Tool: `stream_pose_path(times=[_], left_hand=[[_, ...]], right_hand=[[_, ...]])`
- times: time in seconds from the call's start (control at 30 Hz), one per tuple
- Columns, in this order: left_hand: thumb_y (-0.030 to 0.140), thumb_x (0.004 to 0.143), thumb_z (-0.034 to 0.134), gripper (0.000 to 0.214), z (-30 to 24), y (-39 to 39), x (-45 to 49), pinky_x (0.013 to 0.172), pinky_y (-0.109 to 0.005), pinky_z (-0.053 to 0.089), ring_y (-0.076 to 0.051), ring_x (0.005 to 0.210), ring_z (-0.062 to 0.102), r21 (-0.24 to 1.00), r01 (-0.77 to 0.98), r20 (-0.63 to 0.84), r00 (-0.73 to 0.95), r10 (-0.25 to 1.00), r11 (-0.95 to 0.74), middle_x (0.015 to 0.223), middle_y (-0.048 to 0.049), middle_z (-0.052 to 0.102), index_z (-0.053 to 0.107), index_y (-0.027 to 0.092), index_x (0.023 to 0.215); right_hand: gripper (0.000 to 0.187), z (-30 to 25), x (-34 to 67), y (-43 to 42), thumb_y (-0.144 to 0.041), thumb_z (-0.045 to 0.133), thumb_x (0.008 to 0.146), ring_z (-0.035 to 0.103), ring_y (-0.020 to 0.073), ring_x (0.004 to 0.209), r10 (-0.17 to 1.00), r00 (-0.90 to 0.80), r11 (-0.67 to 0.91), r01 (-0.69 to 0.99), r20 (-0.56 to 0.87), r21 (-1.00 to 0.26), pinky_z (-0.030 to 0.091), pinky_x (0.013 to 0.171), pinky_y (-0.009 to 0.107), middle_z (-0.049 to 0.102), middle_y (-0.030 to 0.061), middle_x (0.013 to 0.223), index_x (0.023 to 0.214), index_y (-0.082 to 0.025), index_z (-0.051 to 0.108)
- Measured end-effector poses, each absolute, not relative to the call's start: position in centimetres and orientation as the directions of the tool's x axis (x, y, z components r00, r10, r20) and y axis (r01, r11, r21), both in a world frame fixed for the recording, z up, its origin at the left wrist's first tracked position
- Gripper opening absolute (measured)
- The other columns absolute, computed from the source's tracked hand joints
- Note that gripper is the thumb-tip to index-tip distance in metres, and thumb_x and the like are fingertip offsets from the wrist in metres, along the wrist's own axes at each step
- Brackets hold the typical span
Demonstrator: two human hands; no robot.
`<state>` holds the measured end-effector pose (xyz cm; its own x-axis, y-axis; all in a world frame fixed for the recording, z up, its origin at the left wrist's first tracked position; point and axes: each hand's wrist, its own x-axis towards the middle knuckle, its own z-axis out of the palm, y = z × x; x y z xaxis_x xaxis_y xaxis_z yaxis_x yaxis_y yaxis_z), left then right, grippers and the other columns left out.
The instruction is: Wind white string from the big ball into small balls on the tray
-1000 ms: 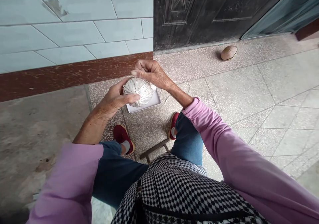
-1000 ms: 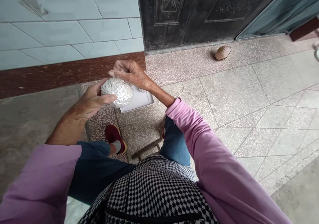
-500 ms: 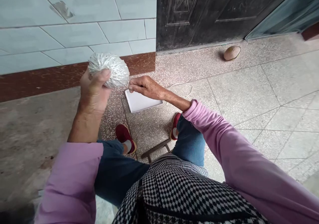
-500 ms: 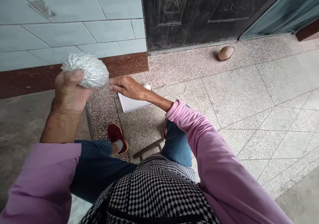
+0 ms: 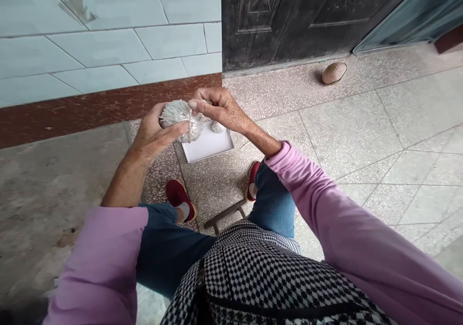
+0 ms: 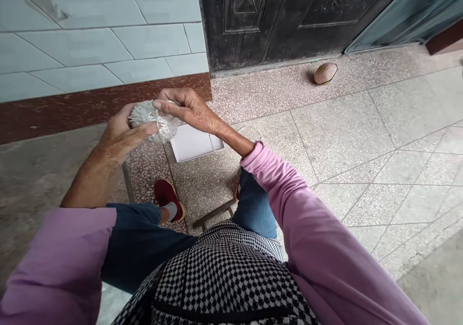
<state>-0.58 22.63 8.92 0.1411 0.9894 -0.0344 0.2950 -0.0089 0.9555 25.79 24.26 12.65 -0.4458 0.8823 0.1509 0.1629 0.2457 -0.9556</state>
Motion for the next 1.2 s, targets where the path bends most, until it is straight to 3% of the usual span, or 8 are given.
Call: stream_pose_path(times=[0.13,0.3,0.43,0.57,0.8,0.93,1.03,1.2], left_hand=[[0.088,0.074,0.114,0.097,9.7,21.6,0.6,0.133,-0.078,0.067,-0.047,0.128,0.086,0.992,0.120,-0.069,0.321,0.944,0.032,0.131,-0.0196,0.093,0.088,0.020,0.137],[0.092,0.091,0.104,0.087,11.2,20.5,1.7,0.131,-0.070,0.070,-0.047,0.139,0.087,0.996,0.000,-0.075,0.470,0.879,0.085,0.125,-0.0187,0.093,0.090,0.022,0.142],[0.075,0.085,0.113,0.088,11.4,20.5,1.5,0.125,-0.060,0.073,-0.043,0.133,0.088,0.986,0.068,-0.166,0.505,0.847,0.152,0.120,-0.0161,0.094,0.090,0.020,0.150],[0.065,0.081,0.114,0.090,11.3,20.6,1.3,0.119,-0.054,0.074,-0.041,0.129,0.088,0.977,0.089,-0.209,0.519,0.829,0.191,0.128,-0.0170,0.094,0.089,0.018,0.153],[0.063,0.080,0.113,0.091,10.9,20.4,1.0,0.116,-0.058,0.077,-0.043,0.131,0.089,0.987,0.004,-0.138,0.552,0.822,0.163,0.131,-0.0172,0.093,0.087,0.019,0.154],[0.084,0.069,0.114,0.111,11.2,20.5,1.6,0.128,-0.071,0.074,-0.054,0.151,0.083,0.981,-0.101,-0.101,0.462,0.881,0.165,0.128,-0.0196,0.091,0.083,0.024,0.158],[0.095,0.061,0.110,0.125,11.5,21.0,2.1,0.135,-0.078,0.069,-0.060,0.165,0.075,0.971,-0.208,-0.046,0.330,0.943,0.121,0.141,-0.0231,0.089,0.079,0.029,0.162],[0.093,0.061,0.106,0.111,12.0,21.8,2.1,0.138,-0.078,0.067,-0.058,0.182,0.059,0.970,-0.241,0.017,0.178,0.984,0.027,0.161,-0.0193,0.084,0.083,0.032,0.150]], right_hand=[[0.066,13.6,25.8,23.9,-0.071,0.076,0.132,0.065,0.0171,0.089,0.909,-0.385,0.217,0.118,0.157,-0.969,0.055,0.078,0.030,0.064,-0.0009,0.078,0.085,-0.026,0.070],[0.062,13.9,25.6,23.7,-0.060,0.079,0.134,0.058,0.0160,0.085,0.918,-0.369,0.189,0.079,0.148,-0.979,0.051,0.076,0.028,0.057,-0.0023,0.080,0.085,-0.025,0.065],[0.060,14.0,25.5,23.6,-0.059,0.085,0.130,0.062,0.0192,0.090,0.924,-0.374,0.147,0.151,0.082,-0.978,0.054,0.077,0.030,0.059,-0.0002,0.080,0.083,-0.027,0.066],[0.062,13.7,25.4,23.7,-0.061,0.088,0.127,0.064,0.0201,0.093,0.923,-0.377,0.158,0.177,0.082,-0.971,0.057,0.079,0.030,0.061,0.0010,0.081,0.081,-0.029,0.062],[0.063,11.2,25.4,25.4,-0.064,0.085,0.129,0.056,0.0172,0.089,0.916,-0.381,0.203,0.165,0.128,-0.965,0.055,0.080,0.029,0.056,-0.0021,0.083,0.085,-0.028,0.057],[0.053,9.9,25.1,26.6,-0.053,0.082,0.132,0.057,0.0154,0.091,0.911,-0.381,0.205,0.094,0.155,-0.974,0.056,0.084,0.028,0.063,-0.0021,0.091,0.093,-0.025,0.061],[0.037,9.5,25.1,26.6,-0.043,0.079,0.131,0.066,0.0187,0.097,0.910,-0.379,0.218,0.101,0.166,-0.971,0.062,0.093,0.032,0.076,0.0025,0.103,0.102,-0.025,0.067],[0.053,9.5,24.9,25.7,-0.042,0.066,0.126,0.074,0.0199,0.114,0.899,-0.416,0.289,0.326,0.138,-0.900,0.057,0.097,0.032,0.075,0.0040,0.087,0.074,-0.030,0.059]])
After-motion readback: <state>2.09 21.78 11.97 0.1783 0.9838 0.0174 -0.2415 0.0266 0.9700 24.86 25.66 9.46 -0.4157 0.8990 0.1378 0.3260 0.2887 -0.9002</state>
